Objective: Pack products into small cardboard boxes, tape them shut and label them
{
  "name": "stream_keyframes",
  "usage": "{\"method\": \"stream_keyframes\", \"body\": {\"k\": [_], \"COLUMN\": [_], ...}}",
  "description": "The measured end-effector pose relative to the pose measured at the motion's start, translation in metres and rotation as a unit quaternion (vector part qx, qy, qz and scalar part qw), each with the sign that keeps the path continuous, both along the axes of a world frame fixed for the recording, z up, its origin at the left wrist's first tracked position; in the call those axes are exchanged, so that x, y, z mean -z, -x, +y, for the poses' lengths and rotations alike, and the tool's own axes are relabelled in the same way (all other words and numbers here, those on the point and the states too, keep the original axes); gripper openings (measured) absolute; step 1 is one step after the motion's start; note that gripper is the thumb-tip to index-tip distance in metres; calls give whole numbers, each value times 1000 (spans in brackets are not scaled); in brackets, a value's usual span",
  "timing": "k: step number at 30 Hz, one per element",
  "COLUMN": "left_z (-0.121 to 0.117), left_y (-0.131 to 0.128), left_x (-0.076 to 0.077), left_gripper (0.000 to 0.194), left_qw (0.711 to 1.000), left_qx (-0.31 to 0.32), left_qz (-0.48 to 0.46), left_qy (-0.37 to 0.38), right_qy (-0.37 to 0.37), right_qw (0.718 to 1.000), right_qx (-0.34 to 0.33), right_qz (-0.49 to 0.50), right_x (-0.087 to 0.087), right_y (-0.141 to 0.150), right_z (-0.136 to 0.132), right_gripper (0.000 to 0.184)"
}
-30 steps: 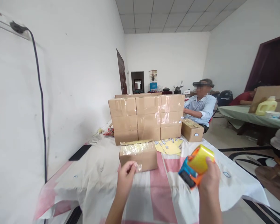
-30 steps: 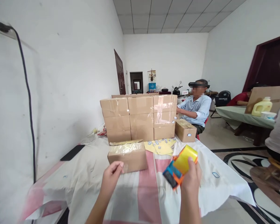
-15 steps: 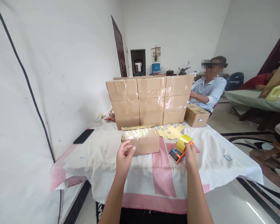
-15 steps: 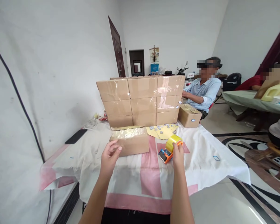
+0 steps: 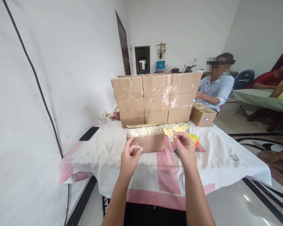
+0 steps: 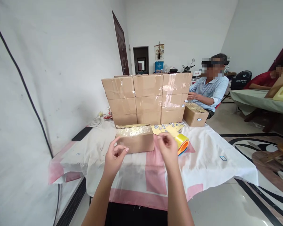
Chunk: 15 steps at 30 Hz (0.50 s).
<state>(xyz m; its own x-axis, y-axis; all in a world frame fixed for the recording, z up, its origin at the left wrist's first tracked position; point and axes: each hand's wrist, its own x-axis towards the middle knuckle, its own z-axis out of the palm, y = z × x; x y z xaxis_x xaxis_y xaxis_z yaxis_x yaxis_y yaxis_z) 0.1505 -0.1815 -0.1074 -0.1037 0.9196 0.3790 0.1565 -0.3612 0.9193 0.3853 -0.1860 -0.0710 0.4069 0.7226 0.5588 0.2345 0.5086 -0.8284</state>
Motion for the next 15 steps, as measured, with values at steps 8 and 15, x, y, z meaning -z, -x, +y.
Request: {"method": "stream_keyframes", "body": {"k": [8, 15], "left_z": [-4, 3], "left_y": [16, 27], "left_x": [10, 21], "left_gripper": [55, 61], "left_qw": [991, 989], "left_qx": [26, 12], "left_qz": [82, -10], "left_qy": [-101, -145], "right_qy": [-17, -15], "right_qw": [935, 909], "right_qx": [-197, -185], "right_qz": [-296, -374], "right_x": [-18, -24], "right_y": [77, 86], "right_z": [-7, -13], "right_gripper": [10, 11]}}
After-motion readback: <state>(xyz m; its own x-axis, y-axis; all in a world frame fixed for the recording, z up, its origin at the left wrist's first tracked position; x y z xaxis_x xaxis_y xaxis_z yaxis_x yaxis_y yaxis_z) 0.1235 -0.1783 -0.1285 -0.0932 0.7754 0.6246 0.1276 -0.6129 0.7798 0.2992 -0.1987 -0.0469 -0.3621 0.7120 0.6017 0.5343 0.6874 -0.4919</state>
